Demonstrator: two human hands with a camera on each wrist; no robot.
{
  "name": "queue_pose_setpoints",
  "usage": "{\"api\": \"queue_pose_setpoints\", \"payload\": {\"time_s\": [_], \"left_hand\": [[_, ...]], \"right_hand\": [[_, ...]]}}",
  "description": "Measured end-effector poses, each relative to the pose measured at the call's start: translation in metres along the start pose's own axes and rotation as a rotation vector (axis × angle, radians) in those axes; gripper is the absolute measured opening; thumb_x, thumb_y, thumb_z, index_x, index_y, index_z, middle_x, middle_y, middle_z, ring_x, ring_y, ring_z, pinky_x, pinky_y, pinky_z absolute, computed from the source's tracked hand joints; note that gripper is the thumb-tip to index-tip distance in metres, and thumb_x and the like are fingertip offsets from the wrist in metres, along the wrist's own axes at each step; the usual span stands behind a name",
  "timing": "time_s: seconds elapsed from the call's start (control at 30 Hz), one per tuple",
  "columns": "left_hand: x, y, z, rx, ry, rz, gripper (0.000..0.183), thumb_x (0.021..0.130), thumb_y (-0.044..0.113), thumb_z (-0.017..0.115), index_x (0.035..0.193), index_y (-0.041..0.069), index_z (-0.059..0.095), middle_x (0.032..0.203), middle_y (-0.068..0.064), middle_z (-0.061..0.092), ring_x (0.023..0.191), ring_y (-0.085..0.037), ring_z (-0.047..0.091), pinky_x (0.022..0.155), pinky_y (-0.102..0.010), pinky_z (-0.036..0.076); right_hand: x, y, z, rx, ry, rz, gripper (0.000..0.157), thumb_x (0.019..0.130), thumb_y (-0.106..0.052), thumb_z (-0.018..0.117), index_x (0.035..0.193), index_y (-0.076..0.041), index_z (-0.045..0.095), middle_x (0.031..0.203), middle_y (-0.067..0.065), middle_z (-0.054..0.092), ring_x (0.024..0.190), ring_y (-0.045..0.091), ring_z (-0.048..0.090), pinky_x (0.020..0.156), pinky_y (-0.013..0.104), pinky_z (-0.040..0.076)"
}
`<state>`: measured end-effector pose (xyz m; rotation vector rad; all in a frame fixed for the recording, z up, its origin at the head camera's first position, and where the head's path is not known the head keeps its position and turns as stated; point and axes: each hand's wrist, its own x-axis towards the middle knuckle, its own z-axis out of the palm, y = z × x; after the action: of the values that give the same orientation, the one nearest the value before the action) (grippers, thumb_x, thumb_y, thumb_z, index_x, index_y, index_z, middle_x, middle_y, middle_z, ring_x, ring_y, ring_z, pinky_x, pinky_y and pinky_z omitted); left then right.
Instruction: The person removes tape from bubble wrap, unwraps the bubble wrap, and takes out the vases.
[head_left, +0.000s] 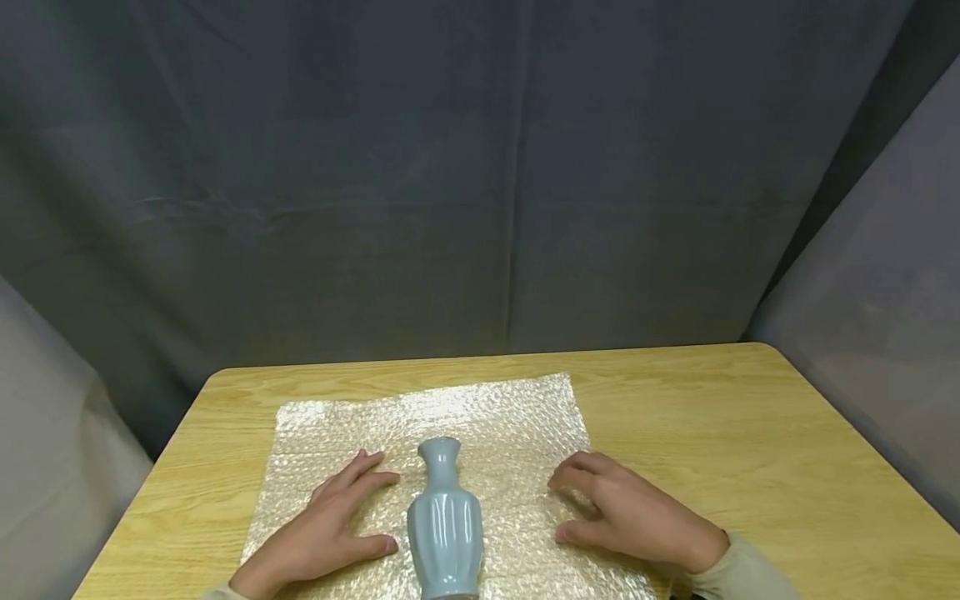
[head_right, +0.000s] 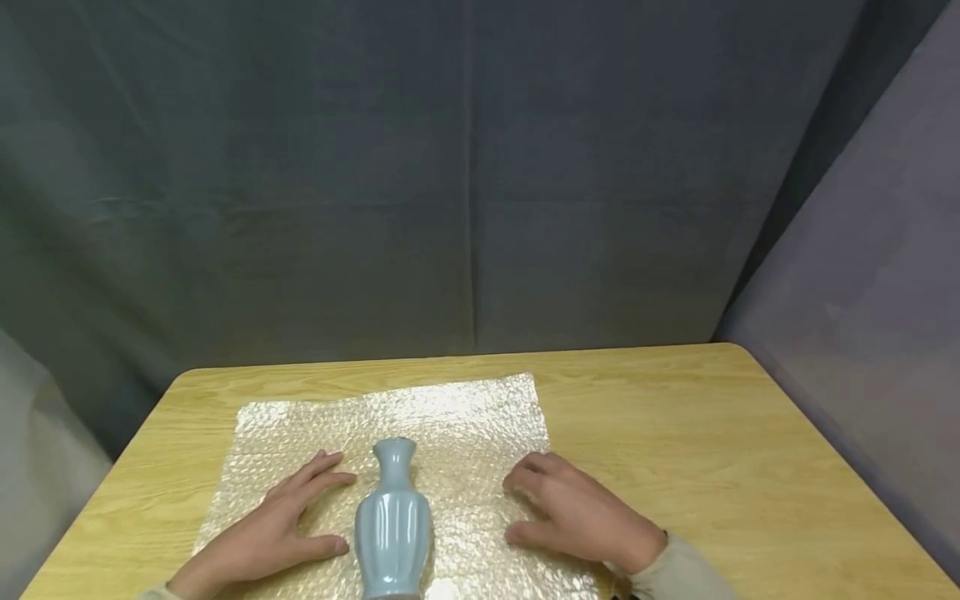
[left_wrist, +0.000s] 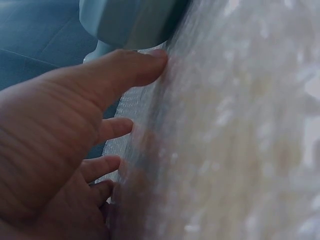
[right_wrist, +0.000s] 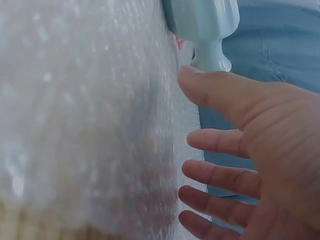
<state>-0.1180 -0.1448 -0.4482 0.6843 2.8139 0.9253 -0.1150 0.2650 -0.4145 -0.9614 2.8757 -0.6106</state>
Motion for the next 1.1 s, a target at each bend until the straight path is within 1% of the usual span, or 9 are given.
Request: {"api": "queue_pose_setpoints", "payload": {"time_s": [0.2, 0.37, 0.57, 0.67, 0.8, 0.97, 1.1], "left_hand": [[-0.001, -0.001, 0.000, -0.004, 0.002, -0.010, 0.073, 0.082, 0.060, 0.079, 0.143, 0.027, 0.058, 0.166, -0.009, 0.040, 0.158, -0.044, 0.026, 0.114, -0.079, 0.028], [0.001, -0.002, 0.002, -0.015, 0.002, -0.013, 0.073, 0.082, 0.059, 0.079, 0.144, 0.026, 0.058, 0.166, -0.009, 0.039, 0.158, -0.045, 0.025, 0.114, -0.079, 0.027], [0.006, 0.000, 0.001, -0.018, 0.004, 0.006, 0.074, 0.082, 0.057, 0.080, 0.144, 0.024, 0.058, 0.166, -0.011, 0.038, 0.159, -0.045, 0.024, 0.115, -0.078, 0.026], [0.006, 0.001, 0.000, -0.020, -0.003, 0.004, 0.074, 0.082, 0.056, 0.081, 0.144, 0.024, 0.059, 0.166, -0.012, 0.038, 0.159, -0.046, 0.024, 0.115, -0.079, 0.026], [0.005, 0.002, -0.001, -0.029, -0.018, -0.008, 0.074, 0.082, 0.056, 0.081, 0.144, 0.023, 0.059, 0.166, -0.012, 0.038, 0.159, -0.046, 0.023, 0.115, -0.079, 0.025], [0.003, 0.001, -0.001, -0.035, -0.032, -0.022, 0.074, 0.082, 0.056, 0.081, 0.144, 0.023, 0.058, 0.167, -0.011, 0.037, 0.160, -0.045, 0.021, 0.116, -0.078, 0.024], [0.002, 0.001, -0.001, -0.036, -0.040, -0.030, 0.075, 0.082, 0.056, 0.081, 0.145, 0.023, 0.058, 0.167, -0.011, 0.036, 0.160, -0.045, 0.021, 0.116, -0.079, 0.024]], "right_hand": [[0.007, -0.007, 0.004, -0.007, 0.054, -0.064, 0.036, 0.093, -0.048, 0.075, 0.117, -0.022, 0.071, 0.117, -0.012, 0.068, 0.107, 0.007, 0.065, 0.090, 0.029, 0.059], [0.011, -0.013, 0.005, 0.051, 0.076, -0.058, 0.030, 0.095, -0.041, 0.075, 0.116, -0.019, 0.072, 0.114, -0.010, 0.070, 0.102, 0.006, 0.066, 0.086, 0.027, 0.059], [0.017, -0.017, 0.008, 0.076, 0.182, -0.059, 0.025, 0.097, -0.033, 0.074, 0.114, -0.016, 0.072, 0.109, -0.006, 0.073, 0.096, 0.009, 0.069, 0.083, 0.029, 0.060], [0.019, -0.020, 0.011, 0.121, 0.212, -0.064, 0.023, 0.096, -0.030, 0.075, 0.113, -0.014, 0.072, 0.106, -0.004, 0.074, 0.092, 0.007, 0.069, 0.081, 0.028, 0.060], [0.023, -0.024, 0.014, 0.220, 0.199, -0.050, 0.022, 0.096, -0.029, 0.074, 0.111, -0.012, 0.073, 0.105, -0.001, 0.075, 0.087, 0.001, 0.068, 0.077, 0.025, 0.060], [0.029, -0.033, 0.016, 0.345, 0.142, -0.018, 0.021, 0.097, -0.029, 0.073, 0.108, -0.012, 0.073, 0.104, 0.001, 0.076, 0.085, -0.002, 0.068, 0.076, 0.023, 0.060], [0.033, -0.040, 0.018, 0.379, 0.111, -0.007, 0.021, 0.098, -0.031, 0.073, 0.107, -0.012, 0.073, 0.103, 0.001, 0.076, 0.083, -0.003, 0.068, 0.075, 0.022, 0.059]]}}
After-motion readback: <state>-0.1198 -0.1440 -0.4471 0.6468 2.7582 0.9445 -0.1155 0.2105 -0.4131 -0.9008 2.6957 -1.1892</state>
